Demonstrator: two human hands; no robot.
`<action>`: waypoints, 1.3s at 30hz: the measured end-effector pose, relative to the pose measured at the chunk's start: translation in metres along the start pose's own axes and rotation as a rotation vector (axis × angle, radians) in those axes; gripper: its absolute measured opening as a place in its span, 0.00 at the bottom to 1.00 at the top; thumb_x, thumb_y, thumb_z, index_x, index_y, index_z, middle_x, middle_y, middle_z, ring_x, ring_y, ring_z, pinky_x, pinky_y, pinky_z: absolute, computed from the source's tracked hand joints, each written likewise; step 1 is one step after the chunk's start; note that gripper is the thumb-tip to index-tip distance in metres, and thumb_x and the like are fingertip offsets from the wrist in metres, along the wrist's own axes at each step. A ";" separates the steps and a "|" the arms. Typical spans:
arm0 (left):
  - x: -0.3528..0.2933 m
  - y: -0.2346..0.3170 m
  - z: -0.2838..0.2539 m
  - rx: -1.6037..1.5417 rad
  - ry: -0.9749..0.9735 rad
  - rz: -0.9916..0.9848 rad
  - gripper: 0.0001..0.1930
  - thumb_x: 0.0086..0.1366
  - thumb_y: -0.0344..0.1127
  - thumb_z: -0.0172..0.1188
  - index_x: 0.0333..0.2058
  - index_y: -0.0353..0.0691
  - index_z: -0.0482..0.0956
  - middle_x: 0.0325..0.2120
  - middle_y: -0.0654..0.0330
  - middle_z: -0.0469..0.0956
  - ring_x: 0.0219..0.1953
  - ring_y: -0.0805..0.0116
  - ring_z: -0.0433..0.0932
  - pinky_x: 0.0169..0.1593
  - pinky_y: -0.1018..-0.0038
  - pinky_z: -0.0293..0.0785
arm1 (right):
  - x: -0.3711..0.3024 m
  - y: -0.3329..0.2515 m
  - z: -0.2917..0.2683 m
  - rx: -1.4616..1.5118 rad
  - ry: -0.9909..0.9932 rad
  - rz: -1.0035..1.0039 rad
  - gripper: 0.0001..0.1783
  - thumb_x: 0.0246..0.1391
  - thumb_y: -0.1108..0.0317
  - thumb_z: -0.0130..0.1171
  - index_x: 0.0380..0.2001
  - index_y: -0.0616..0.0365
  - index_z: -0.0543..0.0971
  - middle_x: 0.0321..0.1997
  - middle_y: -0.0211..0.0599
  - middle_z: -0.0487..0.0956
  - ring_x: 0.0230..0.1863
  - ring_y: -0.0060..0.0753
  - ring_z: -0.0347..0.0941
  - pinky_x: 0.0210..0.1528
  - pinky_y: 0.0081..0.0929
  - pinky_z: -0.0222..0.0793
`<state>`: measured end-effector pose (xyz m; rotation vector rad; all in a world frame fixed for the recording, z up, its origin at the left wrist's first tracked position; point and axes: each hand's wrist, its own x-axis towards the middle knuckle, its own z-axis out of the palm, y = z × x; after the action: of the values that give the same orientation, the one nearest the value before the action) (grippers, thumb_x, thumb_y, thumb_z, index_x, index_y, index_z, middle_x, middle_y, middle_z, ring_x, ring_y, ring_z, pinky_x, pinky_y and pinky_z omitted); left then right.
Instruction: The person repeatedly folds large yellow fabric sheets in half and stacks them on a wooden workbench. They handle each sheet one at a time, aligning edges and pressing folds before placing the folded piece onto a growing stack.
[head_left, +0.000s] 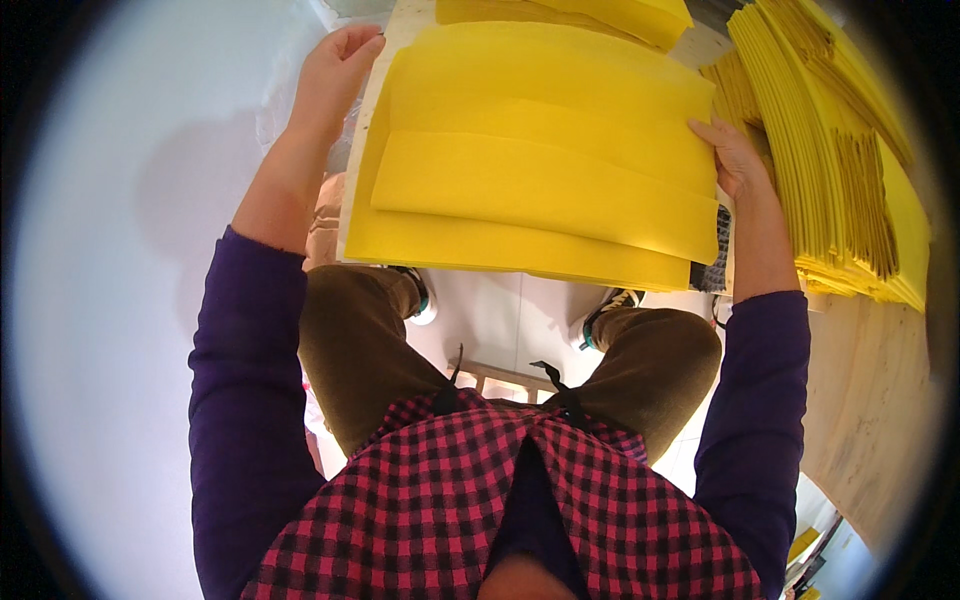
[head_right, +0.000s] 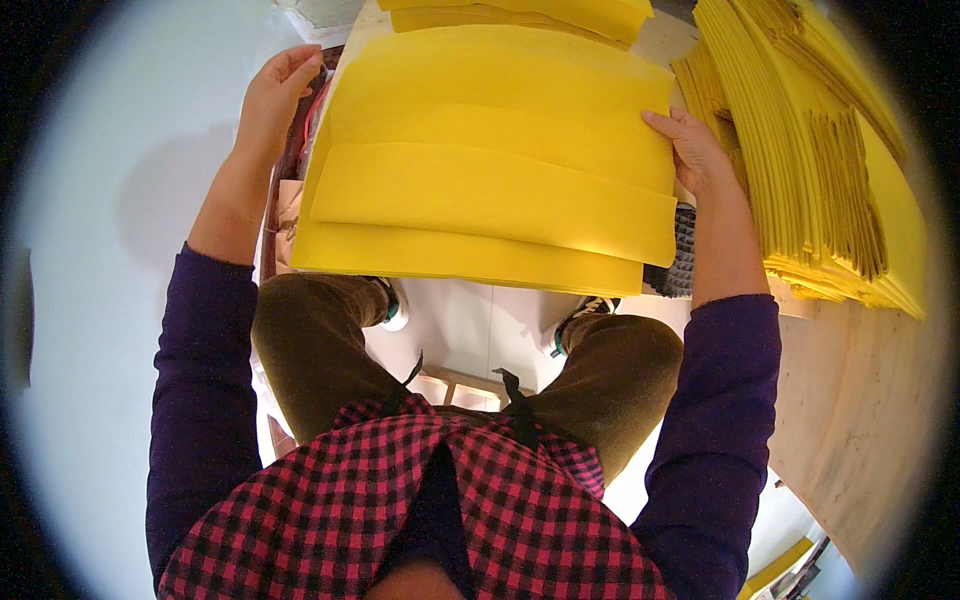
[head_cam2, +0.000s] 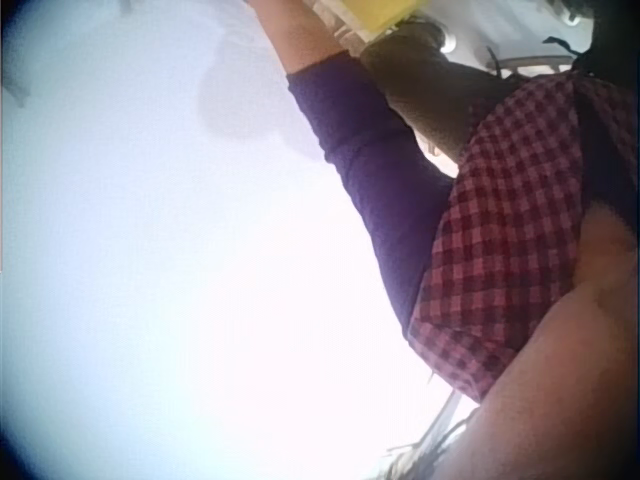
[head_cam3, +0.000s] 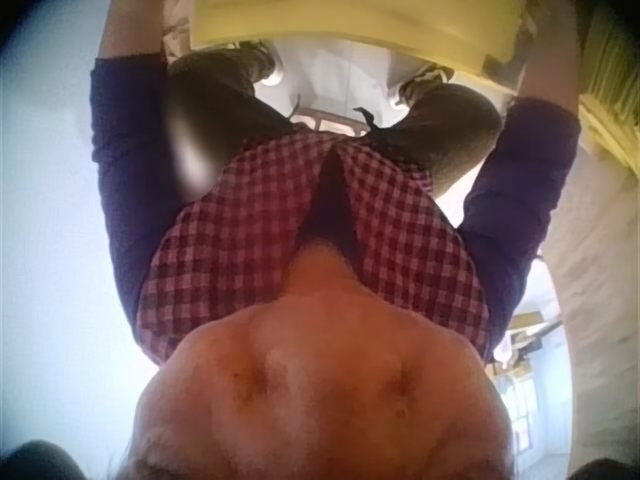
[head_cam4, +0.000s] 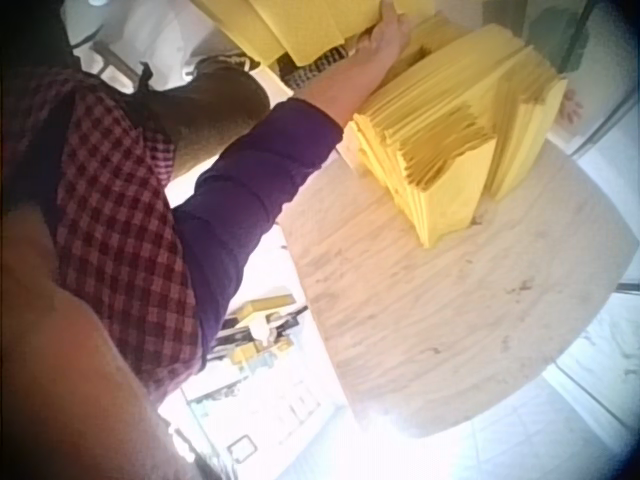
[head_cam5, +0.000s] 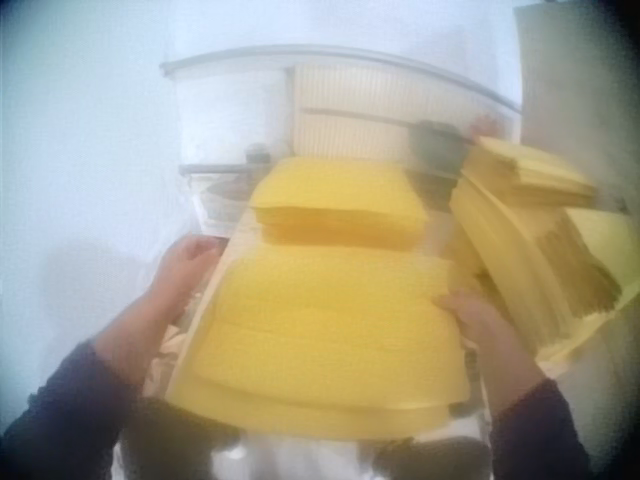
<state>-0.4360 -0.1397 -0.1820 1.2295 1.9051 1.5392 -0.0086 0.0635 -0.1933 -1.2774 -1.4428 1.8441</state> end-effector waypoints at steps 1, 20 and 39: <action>-0.004 0.000 -0.003 0.024 -0.028 0.002 0.21 0.62 0.41 0.60 0.49 0.34 0.75 0.42 0.60 0.78 0.43 0.71 0.75 0.45 0.75 0.70 | 0.001 0.000 0.001 0.003 0.014 0.011 0.19 0.56 0.67 0.61 0.49 0.63 0.72 0.45 0.40 0.79 0.43 0.31 0.78 0.44 0.26 0.75; -0.002 0.007 0.007 -0.199 -0.387 -0.341 0.31 0.62 0.42 0.62 0.58 0.31 0.65 0.49 0.56 0.74 0.50 0.67 0.73 0.56 0.72 0.67 | -0.027 0.008 0.019 0.178 0.235 -0.481 0.13 0.57 0.72 0.60 0.46 0.60 0.76 0.47 0.37 0.79 0.46 0.28 0.77 0.45 0.25 0.75; 0.017 -0.003 0.008 -0.348 -0.587 -0.310 0.25 0.53 0.30 0.68 0.51 0.40 0.74 0.39 0.64 0.79 0.42 0.71 0.76 0.46 0.74 0.70 | -0.010 0.024 0.006 0.245 0.152 -0.489 0.10 0.57 0.72 0.61 0.43 0.59 0.77 0.47 0.34 0.80 0.46 0.25 0.75 0.48 0.25 0.72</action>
<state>-0.4401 -0.1210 -0.1840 1.0226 1.3073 1.1219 -0.0047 0.0447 -0.2115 -0.8331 -1.2621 1.5040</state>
